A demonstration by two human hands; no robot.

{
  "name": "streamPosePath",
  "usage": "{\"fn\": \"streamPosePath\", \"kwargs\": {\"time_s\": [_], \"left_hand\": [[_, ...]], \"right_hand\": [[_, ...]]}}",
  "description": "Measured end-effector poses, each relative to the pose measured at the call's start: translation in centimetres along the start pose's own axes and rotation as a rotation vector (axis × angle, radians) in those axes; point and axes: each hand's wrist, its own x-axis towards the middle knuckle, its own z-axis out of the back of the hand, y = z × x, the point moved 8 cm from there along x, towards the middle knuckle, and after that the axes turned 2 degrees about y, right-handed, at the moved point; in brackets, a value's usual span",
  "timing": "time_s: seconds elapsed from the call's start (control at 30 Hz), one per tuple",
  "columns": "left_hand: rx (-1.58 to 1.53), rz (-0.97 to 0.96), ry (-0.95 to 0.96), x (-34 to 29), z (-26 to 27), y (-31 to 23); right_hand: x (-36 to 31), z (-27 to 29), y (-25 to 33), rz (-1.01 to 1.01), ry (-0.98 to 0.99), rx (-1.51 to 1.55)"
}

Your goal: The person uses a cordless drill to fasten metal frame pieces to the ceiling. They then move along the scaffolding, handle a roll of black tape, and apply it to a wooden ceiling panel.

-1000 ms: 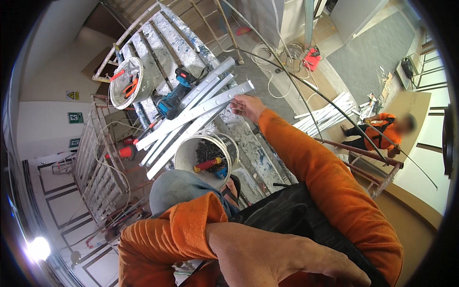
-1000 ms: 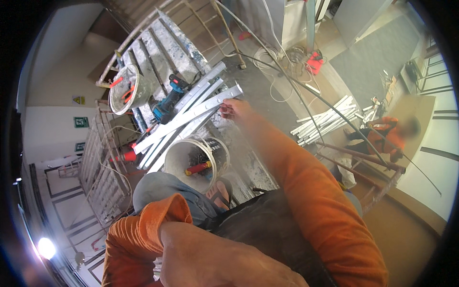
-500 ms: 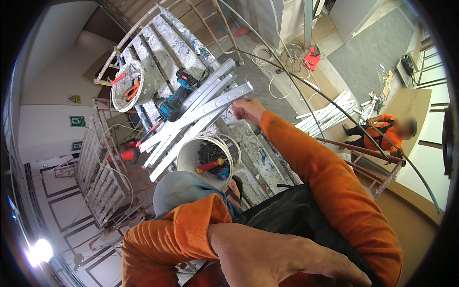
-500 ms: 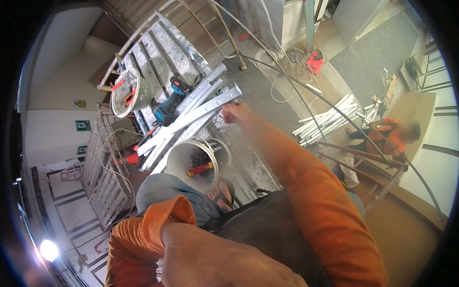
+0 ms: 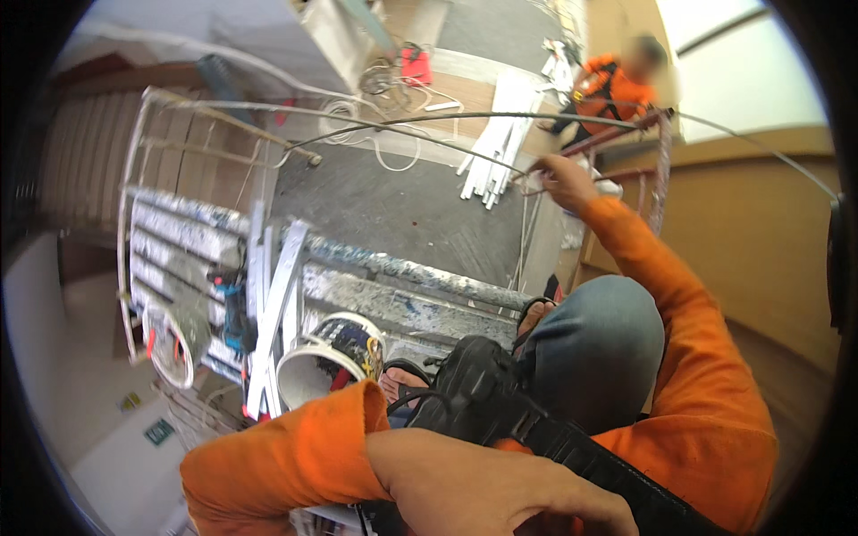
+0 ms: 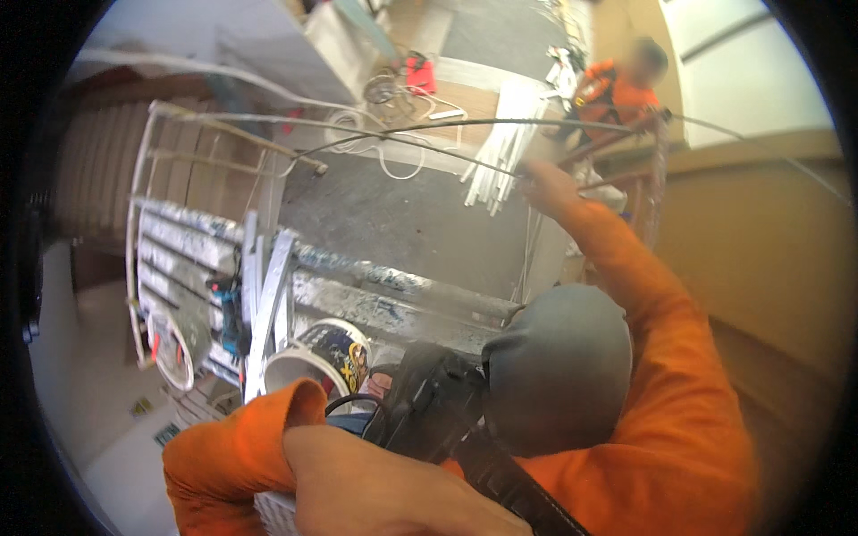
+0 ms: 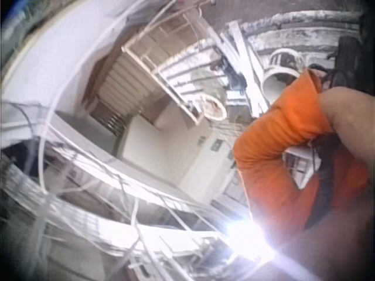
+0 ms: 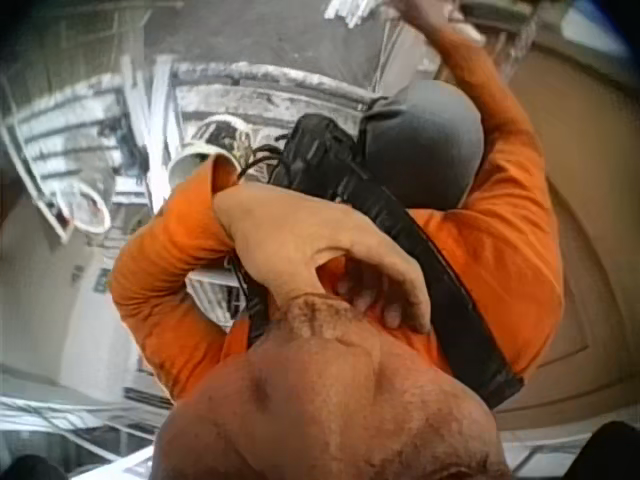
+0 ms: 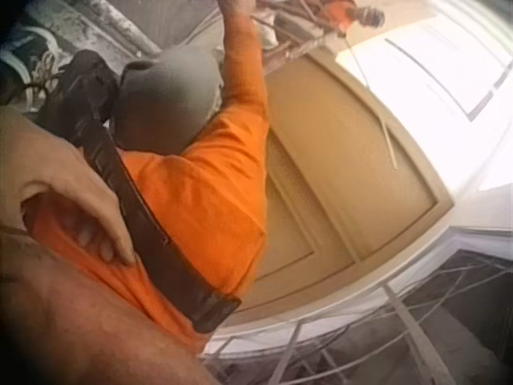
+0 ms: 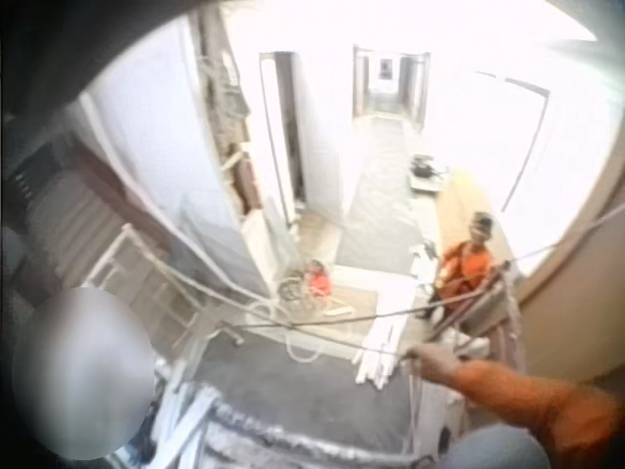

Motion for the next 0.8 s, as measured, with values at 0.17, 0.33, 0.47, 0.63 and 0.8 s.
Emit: {"fn": "streamPosePath", "kwargs": {"time_s": [0.17, 0.33, 0.47, 0.63, 0.8], "left_hand": [[-0.207, -0.039, 0.158, 5.1, 2.3, 0.0], [-0.526, 0.037, 0.229, 10.1, 0.3, -1.5], [-0.73, 0.037, 0.326, 13.8, -2.6, -2.1], [-0.858, -0.384, 0.235, 19.2, -6.6, -3.1], [-1.156, -0.31, 0.253, 23.1, -12.3, -0.9]], "right_hand": [[-21.5, 4.2, -7.9, -0.645, -0.393, 0.671], [-30.6, 18.0, 9.0, -0.399, -0.107, 1.202], [-32.9, 25.8, 18.6, -0.128, 0.148, 0.437], [-37.1, 23.7, 18.8, -0.333, 0.179, 0.496], [-43.0, 20.5, 20.0, -0.567, 0.231, 0.581]]}}
